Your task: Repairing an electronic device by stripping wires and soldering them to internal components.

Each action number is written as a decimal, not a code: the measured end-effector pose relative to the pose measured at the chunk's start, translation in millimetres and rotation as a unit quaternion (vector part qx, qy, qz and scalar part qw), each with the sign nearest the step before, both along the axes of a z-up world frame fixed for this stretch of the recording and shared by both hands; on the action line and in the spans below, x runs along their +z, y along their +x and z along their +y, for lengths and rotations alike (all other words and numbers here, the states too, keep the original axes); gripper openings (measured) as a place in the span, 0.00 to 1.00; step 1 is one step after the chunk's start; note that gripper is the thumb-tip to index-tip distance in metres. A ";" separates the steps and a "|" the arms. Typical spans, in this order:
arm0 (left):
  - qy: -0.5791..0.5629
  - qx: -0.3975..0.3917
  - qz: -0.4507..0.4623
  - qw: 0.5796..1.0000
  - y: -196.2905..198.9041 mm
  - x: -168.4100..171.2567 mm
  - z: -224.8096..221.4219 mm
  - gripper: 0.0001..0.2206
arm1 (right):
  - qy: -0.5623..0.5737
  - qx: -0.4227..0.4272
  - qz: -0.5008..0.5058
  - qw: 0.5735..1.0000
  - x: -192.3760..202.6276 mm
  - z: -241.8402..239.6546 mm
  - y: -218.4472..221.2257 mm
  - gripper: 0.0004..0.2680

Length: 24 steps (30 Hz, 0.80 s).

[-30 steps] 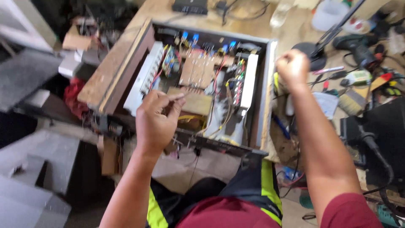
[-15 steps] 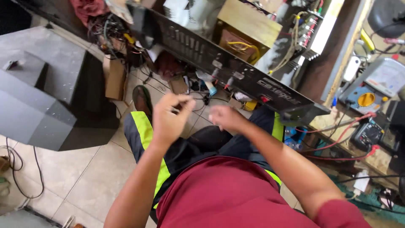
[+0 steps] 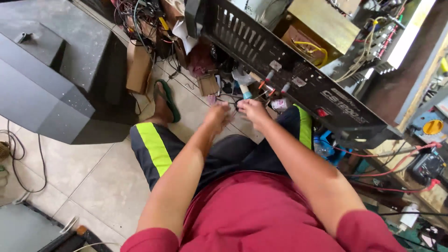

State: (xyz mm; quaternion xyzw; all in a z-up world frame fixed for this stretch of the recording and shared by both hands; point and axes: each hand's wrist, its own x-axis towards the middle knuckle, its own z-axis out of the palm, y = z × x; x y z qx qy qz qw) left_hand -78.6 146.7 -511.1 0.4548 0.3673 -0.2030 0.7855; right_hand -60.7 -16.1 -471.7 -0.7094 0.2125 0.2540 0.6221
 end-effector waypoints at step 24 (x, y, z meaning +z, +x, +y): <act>0.121 -0.173 -0.611 0.763 -77.9 465.9 7.1 0.06 | 0.036 0.192 -0.228 0.954 406.8 -90.1 -90.4 0.14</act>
